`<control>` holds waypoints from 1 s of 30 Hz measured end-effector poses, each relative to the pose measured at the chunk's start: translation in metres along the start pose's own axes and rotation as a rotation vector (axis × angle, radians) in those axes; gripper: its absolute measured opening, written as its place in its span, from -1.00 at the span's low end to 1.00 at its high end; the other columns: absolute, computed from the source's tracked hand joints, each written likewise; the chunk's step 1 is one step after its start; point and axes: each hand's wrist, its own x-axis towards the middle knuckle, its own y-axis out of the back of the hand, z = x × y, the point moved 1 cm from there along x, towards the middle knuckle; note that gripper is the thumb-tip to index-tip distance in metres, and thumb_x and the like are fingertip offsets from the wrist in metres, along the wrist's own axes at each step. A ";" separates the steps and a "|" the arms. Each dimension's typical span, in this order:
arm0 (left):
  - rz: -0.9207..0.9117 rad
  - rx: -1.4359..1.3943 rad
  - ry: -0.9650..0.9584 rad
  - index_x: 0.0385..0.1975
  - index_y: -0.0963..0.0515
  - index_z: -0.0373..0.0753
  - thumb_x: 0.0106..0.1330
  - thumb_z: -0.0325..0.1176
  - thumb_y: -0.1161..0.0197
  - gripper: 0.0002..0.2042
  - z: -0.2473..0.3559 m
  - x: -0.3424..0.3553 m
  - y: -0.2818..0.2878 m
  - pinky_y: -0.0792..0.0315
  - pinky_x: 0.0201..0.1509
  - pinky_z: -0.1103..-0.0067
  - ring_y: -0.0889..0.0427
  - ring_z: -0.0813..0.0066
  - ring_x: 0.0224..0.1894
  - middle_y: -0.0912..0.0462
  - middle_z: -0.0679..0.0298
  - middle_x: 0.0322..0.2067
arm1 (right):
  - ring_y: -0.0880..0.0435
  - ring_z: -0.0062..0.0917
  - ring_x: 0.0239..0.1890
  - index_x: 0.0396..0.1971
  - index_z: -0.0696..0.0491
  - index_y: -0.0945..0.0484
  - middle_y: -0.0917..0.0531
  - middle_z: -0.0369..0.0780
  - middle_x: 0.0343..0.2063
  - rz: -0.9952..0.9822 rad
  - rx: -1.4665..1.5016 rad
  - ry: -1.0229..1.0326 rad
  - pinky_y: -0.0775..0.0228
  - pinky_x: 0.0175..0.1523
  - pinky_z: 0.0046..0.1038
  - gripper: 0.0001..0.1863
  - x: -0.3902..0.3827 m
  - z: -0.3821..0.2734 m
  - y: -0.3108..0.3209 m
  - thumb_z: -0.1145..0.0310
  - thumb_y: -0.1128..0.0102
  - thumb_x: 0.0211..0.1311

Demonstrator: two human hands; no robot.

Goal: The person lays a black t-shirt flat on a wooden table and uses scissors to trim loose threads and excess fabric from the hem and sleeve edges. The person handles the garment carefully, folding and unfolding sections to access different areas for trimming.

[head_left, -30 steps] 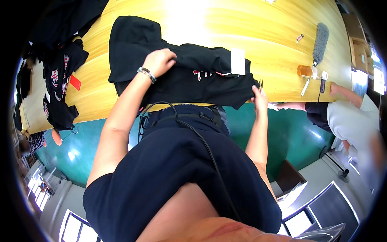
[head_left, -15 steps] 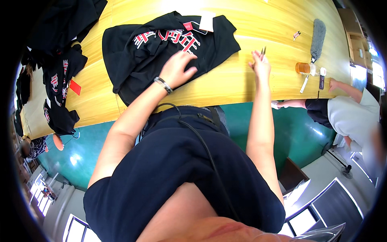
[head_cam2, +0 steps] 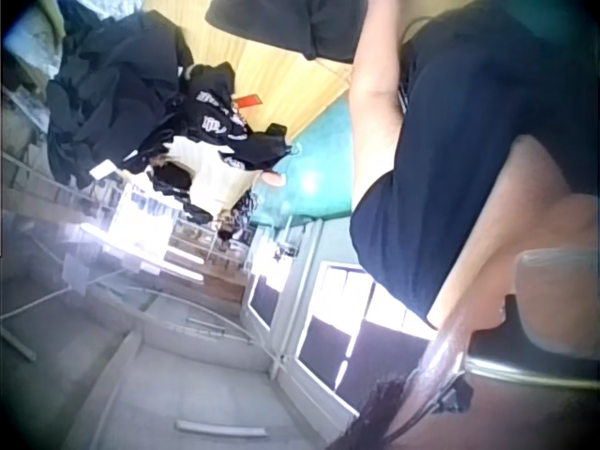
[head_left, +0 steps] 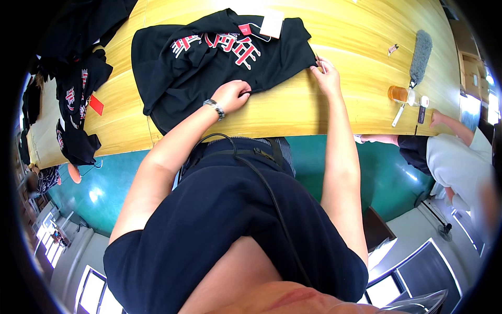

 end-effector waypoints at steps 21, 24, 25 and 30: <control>-0.119 -0.703 -0.375 -0.23 -0.38 -0.32 0.20 -0.36 -0.19 -0.77 0.121 0.029 0.110 -0.34 -0.13 0.71 -0.43 0.72 -0.27 -0.51 0.37 -0.34 | -0.19 -0.82 -0.68 -0.34 0.15 -0.38 -0.32 -0.42 -0.65 -0.236 0.791 -0.122 -0.24 -0.53 -0.70 -0.84 -0.095 -0.232 -0.010 0.35 -0.02 0.26; -0.249 -1.078 -0.233 -0.25 -0.42 -0.31 0.24 -0.38 -0.14 -0.83 0.120 0.024 0.109 -0.34 -0.13 0.73 -0.44 0.74 -0.27 -0.51 0.40 -0.34 | -0.24 -0.80 -0.67 -0.37 0.15 -0.41 -0.36 -0.41 -0.63 -0.132 0.705 -0.122 -0.24 -0.52 -0.70 -0.83 -0.099 -0.234 -0.015 0.34 -0.05 0.25; -0.276 -1.100 -0.186 -0.27 -0.46 -0.31 0.26 -0.42 -0.11 -0.87 0.120 0.023 0.110 -0.34 -0.12 0.74 -0.45 0.76 -0.26 -0.53 0.42 -0.33 | -0.26 -0.79 -0.66 -0.37 0.15 -0.42 -0.37 -0.40 -0.62 -0.131 0.704 -0.117 -0.23 -0.52 -0.70 -0.83 -0.099 -0.234 -0.016 0.34 -0.06 0.24; -0.196 -1.342 -0.100 -0.26 -0.50 -0.35 0.27 -0.41 -0.08 -0.84 0.120 0.016 0.108 -0.32 -0.10 0.74 -0.47 0.71 -0.26 -0.56 0.38 -0.33 | -0.28 -0.78 -0.65 -0.36 0.17 -0.44 -0.42 -0.38 -0.59 -0.094 0.660 -0.097 -0.22 -0.53 -0.69 -0.81 -0.095 -0.231 -0.020 0.33 -0.09 0.23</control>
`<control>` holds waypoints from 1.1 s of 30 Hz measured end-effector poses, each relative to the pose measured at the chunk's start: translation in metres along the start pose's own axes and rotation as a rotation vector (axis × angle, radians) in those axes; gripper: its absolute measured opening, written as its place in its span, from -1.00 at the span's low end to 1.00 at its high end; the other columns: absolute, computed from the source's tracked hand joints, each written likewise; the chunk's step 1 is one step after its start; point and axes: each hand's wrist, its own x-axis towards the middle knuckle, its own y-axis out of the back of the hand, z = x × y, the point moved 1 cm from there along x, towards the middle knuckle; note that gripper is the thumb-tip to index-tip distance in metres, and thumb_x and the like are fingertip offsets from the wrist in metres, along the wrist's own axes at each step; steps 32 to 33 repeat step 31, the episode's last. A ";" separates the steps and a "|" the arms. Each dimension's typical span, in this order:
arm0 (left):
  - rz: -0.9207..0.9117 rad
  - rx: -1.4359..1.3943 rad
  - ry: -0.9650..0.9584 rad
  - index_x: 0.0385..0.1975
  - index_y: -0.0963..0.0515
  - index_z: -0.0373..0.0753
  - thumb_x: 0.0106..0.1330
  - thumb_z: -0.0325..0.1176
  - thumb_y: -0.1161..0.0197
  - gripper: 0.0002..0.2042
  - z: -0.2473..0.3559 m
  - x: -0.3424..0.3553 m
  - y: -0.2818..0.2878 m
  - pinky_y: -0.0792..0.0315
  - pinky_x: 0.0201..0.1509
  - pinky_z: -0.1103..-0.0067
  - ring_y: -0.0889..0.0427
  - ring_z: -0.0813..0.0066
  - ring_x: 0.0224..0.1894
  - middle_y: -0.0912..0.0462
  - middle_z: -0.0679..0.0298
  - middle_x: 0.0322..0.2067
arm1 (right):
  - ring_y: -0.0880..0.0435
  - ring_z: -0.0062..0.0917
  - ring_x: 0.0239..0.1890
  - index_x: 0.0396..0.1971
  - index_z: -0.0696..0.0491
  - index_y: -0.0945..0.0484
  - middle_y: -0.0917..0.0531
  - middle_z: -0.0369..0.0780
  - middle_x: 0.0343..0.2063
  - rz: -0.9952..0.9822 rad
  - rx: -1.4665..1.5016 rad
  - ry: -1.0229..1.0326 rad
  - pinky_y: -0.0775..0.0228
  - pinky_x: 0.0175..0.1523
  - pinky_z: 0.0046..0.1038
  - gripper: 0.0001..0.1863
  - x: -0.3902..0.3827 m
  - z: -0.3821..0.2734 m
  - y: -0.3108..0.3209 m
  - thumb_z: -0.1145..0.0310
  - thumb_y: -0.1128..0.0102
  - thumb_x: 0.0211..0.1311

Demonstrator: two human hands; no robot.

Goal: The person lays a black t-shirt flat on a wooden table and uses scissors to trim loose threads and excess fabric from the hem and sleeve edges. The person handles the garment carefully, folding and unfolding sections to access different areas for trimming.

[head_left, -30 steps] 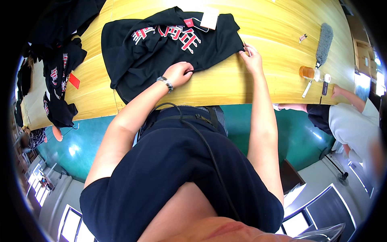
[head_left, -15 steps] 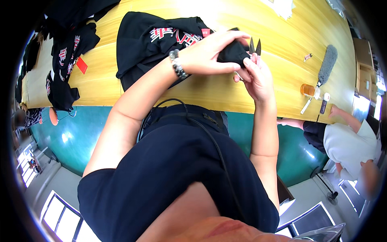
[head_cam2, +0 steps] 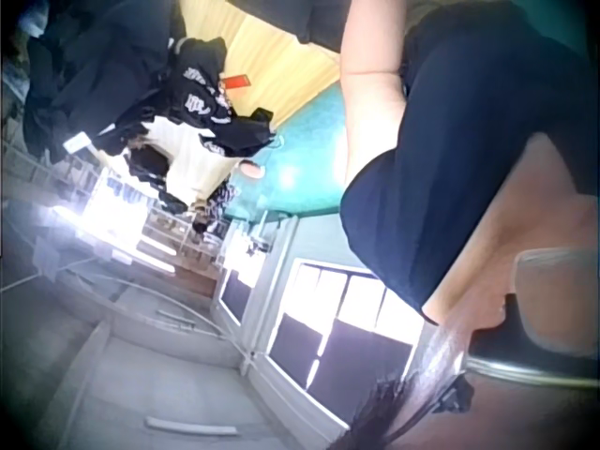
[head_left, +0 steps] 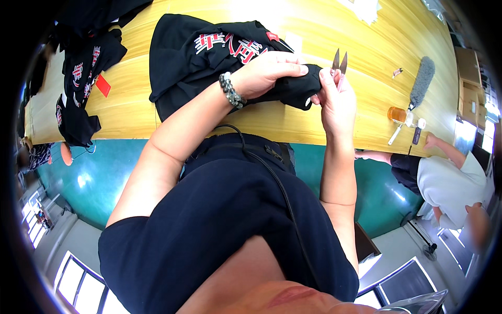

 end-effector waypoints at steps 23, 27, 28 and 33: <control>0.034 0.139 -0.005 -0.38 -0.49 -0.29 0.28 -0.39 -0.06 -0.88 0.003 -0.003 -0.008 -0.27 -0.24 0.79 -0.37 0.81 -0.39 -0.47 0.51 -0.46 | -0.33 -0.68 -0.59 -0.31 0.19 -0.53 -0.44 -0.31 -0.62 -0.166 -0.769 0.344 -0.19 -0.47 -0.64 -0.85 -0.028 -0.034 0.025 0.46 -0.16 0.13; 0.029 0.210 0.013 -0.39 -0.49 -0.29 0.29 -0.39 -0.06 -0.88 0.006 -0.004 -0.011 -0.26 -0.26 0.80 -0.35 0.82 -0.40 -0.45 0.53 -0.48 | -0.35 -0.64 -0.60 -0.33 0.19 -0.53 -0.46 -0.28 -0.63 -0.170 -0.810 0.375 -0.21 -0.47 -0.62 -0.86 -0.028 -0.037 0.022 0.46 -0.16 0.12; 0.031 0.218 0.008 -0.40 -0.48 -0.28 0.29 -0.39 -0.06 -0.88 0.006 -0.004 -0.011 -0.25 -0.26 0.80 -0.34 0.82 -0.40 -0.45 0.53 -0.48 | -0.35 -0.63 -0.60 -0.33 0.18 -0.53 -0.46 -0.28 -0.63 -0.171 -0.830 0.378 -0.21 -0.47 -0.62 -0.86 -0.028 -0.038 0.021 0.46 -0.16 0.12; 0.032 0.234 0.000 -0.40 -0.48 -0.28 0.29 -0.38 -0.06 -0.88 0.005 -0.005 -0.012 -0.25 -0.26 0.80 -0.34 0.83 -0.40 -0.44 0.53 -0.48 | -0.37 -0.62 -0.59 -0.33 0.17 -0.54 -0.48 -0.28 -0.62 -0.173 -0.879 0.371 -0.22 -0.46 -0.62 -0.86 -0.029 -0.042 0.021 0.45 -0.16 0.12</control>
